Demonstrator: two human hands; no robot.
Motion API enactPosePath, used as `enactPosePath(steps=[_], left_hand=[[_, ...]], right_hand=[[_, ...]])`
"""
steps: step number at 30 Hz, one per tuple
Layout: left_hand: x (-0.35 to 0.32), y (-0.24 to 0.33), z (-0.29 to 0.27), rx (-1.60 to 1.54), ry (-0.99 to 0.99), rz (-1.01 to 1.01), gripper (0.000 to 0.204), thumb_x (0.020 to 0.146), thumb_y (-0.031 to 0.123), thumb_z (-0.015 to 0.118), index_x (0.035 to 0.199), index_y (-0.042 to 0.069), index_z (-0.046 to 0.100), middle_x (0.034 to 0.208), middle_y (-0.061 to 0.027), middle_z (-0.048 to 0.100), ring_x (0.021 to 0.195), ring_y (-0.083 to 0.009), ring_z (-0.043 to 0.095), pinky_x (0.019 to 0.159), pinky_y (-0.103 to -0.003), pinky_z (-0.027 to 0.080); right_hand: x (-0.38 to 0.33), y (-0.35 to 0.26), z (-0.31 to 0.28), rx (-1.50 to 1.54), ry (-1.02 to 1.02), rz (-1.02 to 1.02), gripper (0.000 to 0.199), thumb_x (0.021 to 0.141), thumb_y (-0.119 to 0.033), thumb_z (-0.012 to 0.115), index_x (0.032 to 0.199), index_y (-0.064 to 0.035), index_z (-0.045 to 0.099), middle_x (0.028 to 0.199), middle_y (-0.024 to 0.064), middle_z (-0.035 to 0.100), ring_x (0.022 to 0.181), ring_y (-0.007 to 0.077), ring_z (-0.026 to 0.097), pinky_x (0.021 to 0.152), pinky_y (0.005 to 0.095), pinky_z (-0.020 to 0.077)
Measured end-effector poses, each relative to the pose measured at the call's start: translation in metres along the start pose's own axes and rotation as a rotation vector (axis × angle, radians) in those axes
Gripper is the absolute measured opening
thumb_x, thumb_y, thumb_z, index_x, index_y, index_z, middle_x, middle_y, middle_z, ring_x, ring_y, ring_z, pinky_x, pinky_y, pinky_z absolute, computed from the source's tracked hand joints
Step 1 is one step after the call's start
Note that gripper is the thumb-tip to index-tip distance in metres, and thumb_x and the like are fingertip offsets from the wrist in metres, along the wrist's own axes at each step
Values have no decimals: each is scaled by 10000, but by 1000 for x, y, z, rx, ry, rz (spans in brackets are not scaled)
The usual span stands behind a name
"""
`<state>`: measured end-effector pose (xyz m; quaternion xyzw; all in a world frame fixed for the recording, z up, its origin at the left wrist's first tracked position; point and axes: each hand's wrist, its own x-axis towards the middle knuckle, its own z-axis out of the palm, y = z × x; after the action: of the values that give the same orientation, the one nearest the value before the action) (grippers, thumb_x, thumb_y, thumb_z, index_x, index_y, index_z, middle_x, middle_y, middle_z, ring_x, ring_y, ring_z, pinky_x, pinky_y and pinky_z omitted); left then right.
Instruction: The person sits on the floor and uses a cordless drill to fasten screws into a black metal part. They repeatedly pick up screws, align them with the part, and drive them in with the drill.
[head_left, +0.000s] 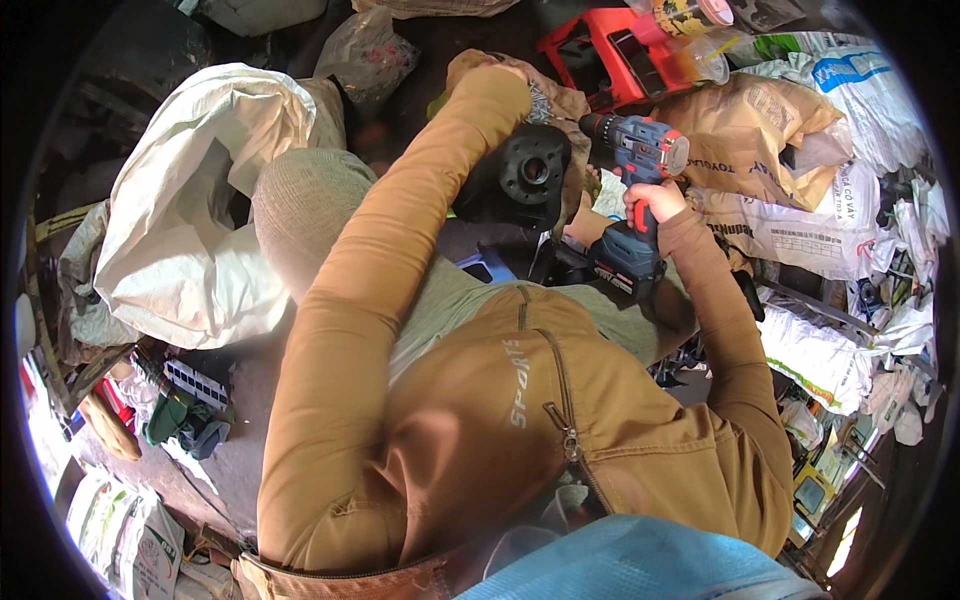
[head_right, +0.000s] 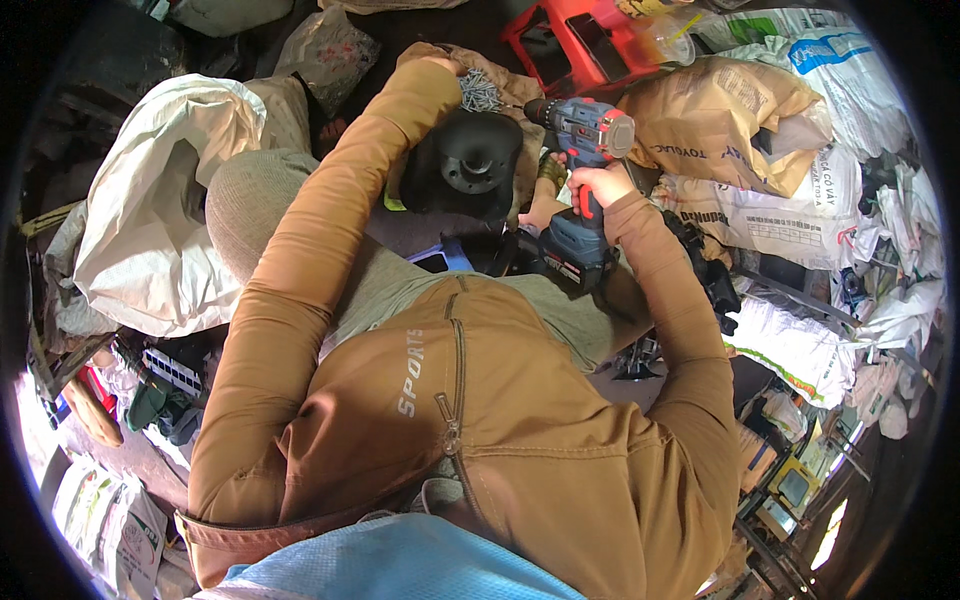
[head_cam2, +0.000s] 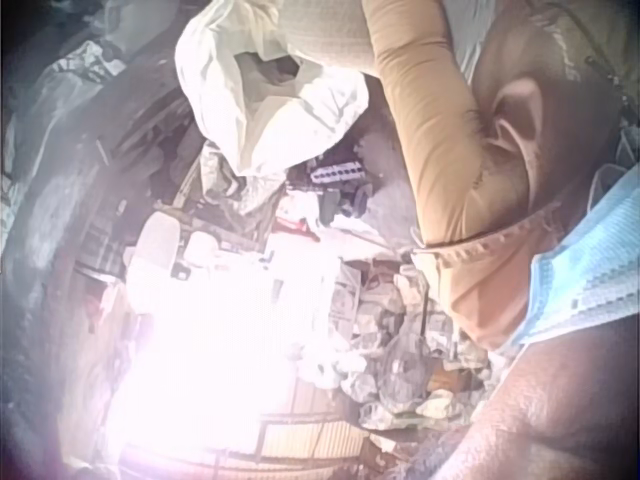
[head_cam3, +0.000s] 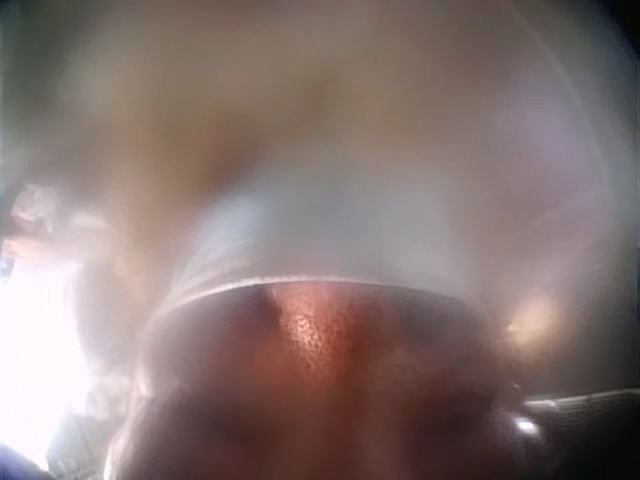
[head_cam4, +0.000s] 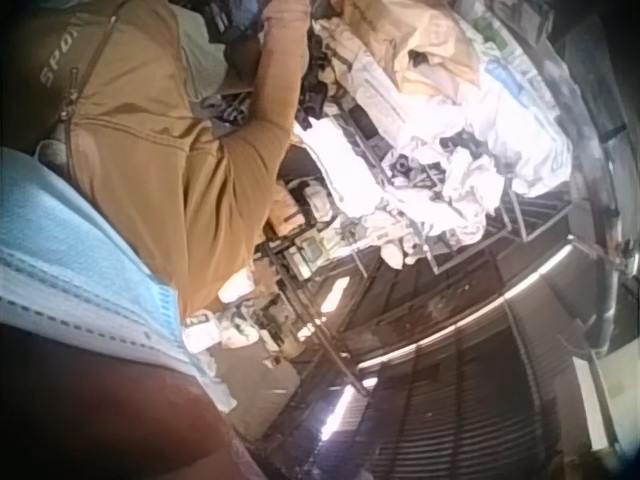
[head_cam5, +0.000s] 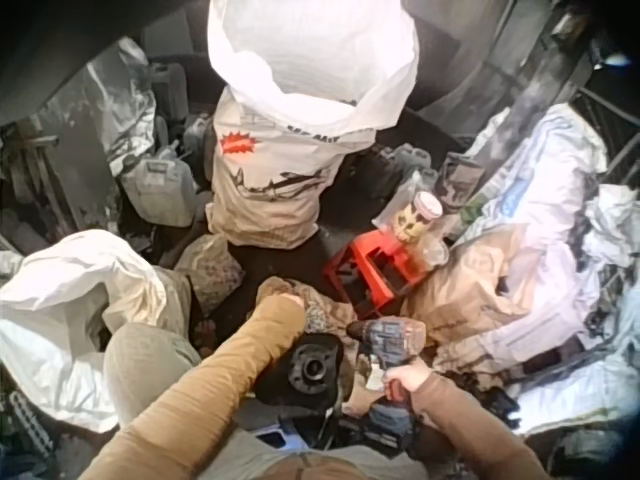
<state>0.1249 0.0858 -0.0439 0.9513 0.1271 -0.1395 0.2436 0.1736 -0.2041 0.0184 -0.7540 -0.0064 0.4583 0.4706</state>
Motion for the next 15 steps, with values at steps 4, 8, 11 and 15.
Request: enactPosePath(steps=[4, 8, 11, 15], left_hand=[[9, 11, 18, -140, -100, 115, 439, 817, 282, 602, 1227, 126, 585, 1253, -150, 556, 1139, -301, 548, 965, -374, 438], [-13, 23, 36, -288, 168, 262, 483, 806, 362, 658, 1243, 176, 570, 1141, -166, 618, 1064, -319, 580, 932, -381, 449], [-22, 31, 30, -525, 108, 311, 452, 818, 362, 651, 1218, 160, 588, 1081, -153, 648, 1011, -318, 605, 899, -357, 467], [-41, 38, 19, -555, 287, 413, 285, 861, 292, 615, 1062, 98, 670, 963, -151, 671, 906, -301, 631, 810, -342, 491]], right_hand=[[-29, -16, -2, -92, 2, -14, 449, 718, -30, 573, 1167, -19, 572, 630, 45, 560, 486, 154, 546, 478, 298, 483], [-63, -31, 2, -67, -58, -88, 496, 716, -36, 556, 1211, -9, 536, 667, 39, 566, 523, 147, 547, 508, 295, 485], [-84, -40, 7, -34, -67, -122, 503, 717, -31, 547, 1218, 3, 527, 668, 41, 563, 523, 150, 540, 512, 296, 483], [-106, -49, 7, -36, -120, -152, 526, 716, -12, 537, 1240, 13, 509, 675, 41, 558, 558, 145, 537, 541, 292, 481]])
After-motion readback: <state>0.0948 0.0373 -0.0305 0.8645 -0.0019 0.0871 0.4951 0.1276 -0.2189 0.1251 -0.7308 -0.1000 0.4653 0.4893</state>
